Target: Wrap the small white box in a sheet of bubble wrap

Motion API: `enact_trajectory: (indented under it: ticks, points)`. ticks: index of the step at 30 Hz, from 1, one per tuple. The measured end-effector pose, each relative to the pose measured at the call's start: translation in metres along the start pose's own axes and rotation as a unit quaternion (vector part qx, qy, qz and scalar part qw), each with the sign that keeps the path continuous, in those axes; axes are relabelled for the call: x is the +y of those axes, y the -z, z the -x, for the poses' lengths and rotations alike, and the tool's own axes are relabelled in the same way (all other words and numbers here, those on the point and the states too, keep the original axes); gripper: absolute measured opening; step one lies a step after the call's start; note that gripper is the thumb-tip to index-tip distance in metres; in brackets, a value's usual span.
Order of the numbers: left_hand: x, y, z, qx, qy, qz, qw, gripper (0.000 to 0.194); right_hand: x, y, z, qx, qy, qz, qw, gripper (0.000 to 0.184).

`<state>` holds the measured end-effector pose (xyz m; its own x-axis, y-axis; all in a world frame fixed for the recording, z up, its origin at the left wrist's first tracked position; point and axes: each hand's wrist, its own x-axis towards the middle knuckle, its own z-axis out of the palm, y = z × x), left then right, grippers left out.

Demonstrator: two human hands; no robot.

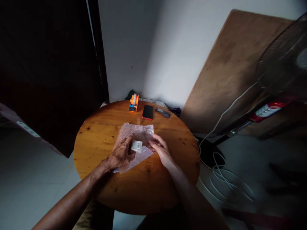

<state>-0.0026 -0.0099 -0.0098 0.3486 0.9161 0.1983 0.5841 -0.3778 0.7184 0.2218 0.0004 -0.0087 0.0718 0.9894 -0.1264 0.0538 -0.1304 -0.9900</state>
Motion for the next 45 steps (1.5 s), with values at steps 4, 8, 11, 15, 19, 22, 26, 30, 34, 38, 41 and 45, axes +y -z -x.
enact_trajectory:
  ticks: [4, 8, 11, 15, 19, 22, 26, 30, 34, 38, 41, 45]
  points:
    - [0.002, 0.001, -0.001, -0.013, -0.007, -0.019, 1.000, 0.096, -0.005, -0.002, -0.002, -0.076, 0.021, 0.069, 0.994, 0.053]
    - [0.007, 0.009, -0.011, -0.032, 0.005, -0.057, 0.998, 0.097, -0.020, -0.010, -0.016, -0.083, 0.048, 0.230, 0.969, 0.049]
    - [0.011, 0.018, -0.017, -0.069, 0.009, -0.076, 0.995, 0.100, -0.034, -0.015, -0.030, -0.079, 0.096, 0.391, 0.912, 0.045]
    - [0.012, 0.032, -0.021, -0.123, 0.011, -0.050, 0.991, 0.095, -0.048, -0.021, -0.044, -0.084, 0.121, 0.481, 0.864, 0.036]
    - [0.005, 0.044, -0.034, -0.097, 0.005, 0.036, 0.995, 0.076, -0.045, -0.027, -0.046, -0.065, 0.141, 0.511, 0.846, 0.030]
    - [0.000, 0.053, -0.047, -0.092, -0.024, 0.048, 0.994, 0.060, -0.034, -0.030, -0.042, -0.047, 0.188, 0.547, 0.814, 0.027]
    - [-0.004, 0.062, -0.053, -0.107, 0.024, 0.036, 0.993, 0.054, -0.021, -0.027, -0.038, -0.045, 0.229, 0.550, 0.802, 0.030]
    - [-0.009, 0.058, -0.056, -0.031, 0.108, -0.094, 0.989, 0.044, -0.015, -0.024, -0.042, -0.047, 0.274, 0.492, 0.825, 0.032]
    - [-0.014, 0.053, -0.063, 0.012, 0.145, -0.207, 0.967, 0.044, -0.017, -0.021, -0.043, -0.037, 0.295, 0.426, 0.854, 0.026]
    - [-0.016, 0.045, -0.066, 0.031, 0.175, -0.236, 0.956, 0.046, -0.026, -0.020, -0.035, -0.070, 0.256, 0.372, 0.889, 0.011]
    - [-0.015, 0.037, -0.066, 0.019, 0.196, -0.236, 0.952, 0.053, -0.033, -0.020, -0.027, -0.131, 0.242, 0.335, 0.901, 0.024]
    - [-0.017, 0.030, -0.067, 0.016, 0.208, -0.220, 0.953, 0.063, -0.035, -0.025, -0.014, -0.180, 0.253, 0.335, 0.890, 0.062]
